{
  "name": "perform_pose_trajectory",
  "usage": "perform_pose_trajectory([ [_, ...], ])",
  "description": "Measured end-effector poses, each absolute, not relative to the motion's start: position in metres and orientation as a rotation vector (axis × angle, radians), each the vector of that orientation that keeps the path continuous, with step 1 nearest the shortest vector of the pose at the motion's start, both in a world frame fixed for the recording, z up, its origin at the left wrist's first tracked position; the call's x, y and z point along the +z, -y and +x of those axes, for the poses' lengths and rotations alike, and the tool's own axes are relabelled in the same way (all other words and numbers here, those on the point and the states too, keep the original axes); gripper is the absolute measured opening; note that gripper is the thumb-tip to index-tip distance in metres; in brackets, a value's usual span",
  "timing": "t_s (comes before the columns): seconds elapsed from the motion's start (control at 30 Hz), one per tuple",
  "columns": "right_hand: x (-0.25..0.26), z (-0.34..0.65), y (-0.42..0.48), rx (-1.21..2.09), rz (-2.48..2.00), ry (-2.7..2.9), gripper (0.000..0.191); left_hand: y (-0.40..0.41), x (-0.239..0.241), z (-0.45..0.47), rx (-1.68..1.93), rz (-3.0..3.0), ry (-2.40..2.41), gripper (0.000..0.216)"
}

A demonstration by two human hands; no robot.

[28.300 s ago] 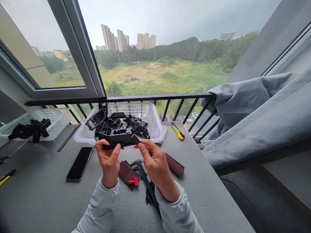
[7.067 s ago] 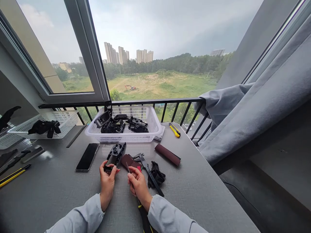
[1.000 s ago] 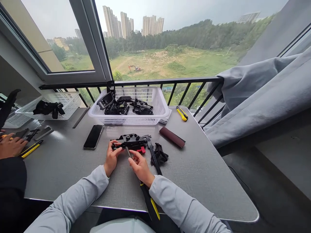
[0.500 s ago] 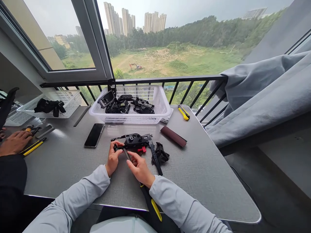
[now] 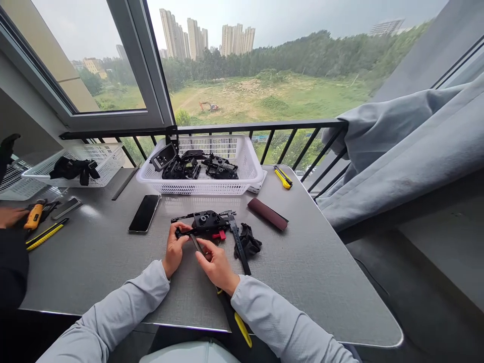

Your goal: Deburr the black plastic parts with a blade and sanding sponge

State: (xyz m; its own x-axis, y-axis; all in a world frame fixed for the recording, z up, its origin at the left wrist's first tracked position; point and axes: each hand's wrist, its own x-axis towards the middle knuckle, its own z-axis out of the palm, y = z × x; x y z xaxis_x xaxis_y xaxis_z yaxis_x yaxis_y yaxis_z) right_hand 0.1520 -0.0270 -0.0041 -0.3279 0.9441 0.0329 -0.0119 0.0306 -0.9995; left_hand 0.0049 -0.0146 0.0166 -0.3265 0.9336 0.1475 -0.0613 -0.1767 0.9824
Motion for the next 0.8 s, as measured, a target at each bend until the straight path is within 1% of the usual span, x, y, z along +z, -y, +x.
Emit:
perform_pose_trajectory([
  [0.2,-0.0039,0.1515,0.0267,1.478,-0.979,1.432,0.038,0.0109,0.0123,0.0016,1.610,1.035,-1.329,0.022],
  [0.27,-0.0034,0.1519,0.0266,1.490,-0.975,1.402,0.039,0.0088,0.0108,0.0008,1.613,1.020,-1.359,0.026],
  [0.33,-0.0032,0.1522,0.0262,1.503,-0.973,1.365,0.041,0.0071,0.0101,0.0010,1.615,0.989,-1.371,0.033],
  [0.5,-0.0049,0.1519,0.0225,1.531,-0.974,1.267,0.045,0.0056,0.0110,0.0026,1.607,0.846,-1.341,0.062],
  [0.57,-0.0060,0.1513,0.0208,1.534,-0.981,1.234,0.046,0.0056,0.0112,0.0023,1.597,0.843,-1.346,0.063],
  [0.73,-0.0071,0.1495,0.0194,1.549,-0.988,1.191,0.046,0.0058,0.0093,0.0012,1.574,0.881,-1.340,0.053],
  [0.8,-0.0071,0.1490,0.0196,1.557,-0.988,1.187,0.046,0.0054,0.0080,0.0013,1.581,0.870,-1.322,0.056],
])
